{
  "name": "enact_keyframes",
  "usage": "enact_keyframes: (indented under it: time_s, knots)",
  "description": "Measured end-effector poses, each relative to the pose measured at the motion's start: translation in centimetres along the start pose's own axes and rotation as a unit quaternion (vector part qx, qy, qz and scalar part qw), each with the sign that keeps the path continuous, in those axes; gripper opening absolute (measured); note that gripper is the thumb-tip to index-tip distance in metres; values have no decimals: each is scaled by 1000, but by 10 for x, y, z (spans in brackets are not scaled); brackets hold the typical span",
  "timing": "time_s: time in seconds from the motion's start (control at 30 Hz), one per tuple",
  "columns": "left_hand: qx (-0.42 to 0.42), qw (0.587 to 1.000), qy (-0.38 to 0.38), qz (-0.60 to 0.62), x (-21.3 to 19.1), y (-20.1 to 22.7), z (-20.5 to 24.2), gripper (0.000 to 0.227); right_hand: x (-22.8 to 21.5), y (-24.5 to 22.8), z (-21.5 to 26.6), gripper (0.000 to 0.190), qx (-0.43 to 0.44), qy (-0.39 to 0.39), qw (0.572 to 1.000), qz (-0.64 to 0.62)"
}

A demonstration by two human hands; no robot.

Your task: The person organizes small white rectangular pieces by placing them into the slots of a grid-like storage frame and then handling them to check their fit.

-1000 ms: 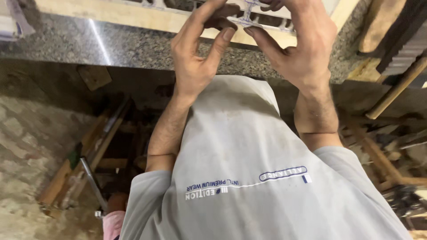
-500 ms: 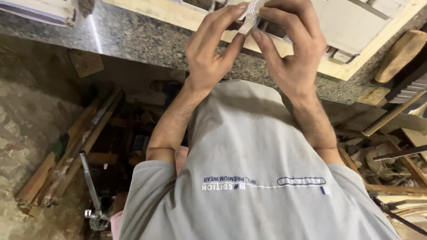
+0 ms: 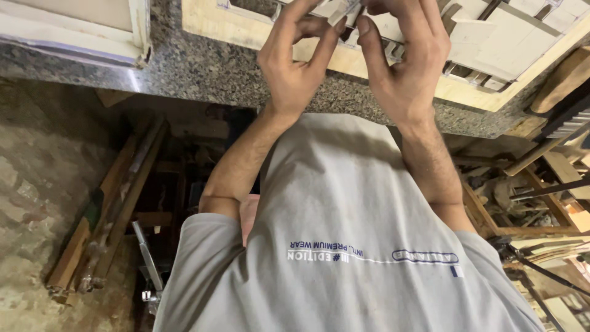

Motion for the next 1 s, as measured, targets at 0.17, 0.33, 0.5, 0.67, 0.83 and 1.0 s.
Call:
enact_keyframes:
  time_s: [0.17,0.33,0.5,0.67,0.83,1.0]
  knots:
    - [-27,999,-15,28,-3,-2,-17,45,7,-5,-12,23,8,12,1000,-21]
    - [-15,999,-14,33,0,-2,-28,45,9,-9,-24,24,4,17,1000,1]
    - [-31,998,-29,47,2,-9,-32,45,11,-9,-31,27,13,11,1000,26]
    - [3,999,-26,19,3,-21,-29,48,14,-4,-35,30,-3,8,999,39]
    - [48,998,-42,-9,7,-32,-14,48,22,11,-26,24,11,-14,999,43]
    - [55,996,-73,-12,7,-34,3,48,20,30,-6,19,47,-46,997,30]
Point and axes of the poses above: each hand's wrist, its own z-axis away from the middle knuckle, its own x-axis out of the palm, y = z × x, the point moved 4 cm from there along -z, towards the middle knuckle, and after that the axes turned 13 degrees about y, right-handed, at the moved point
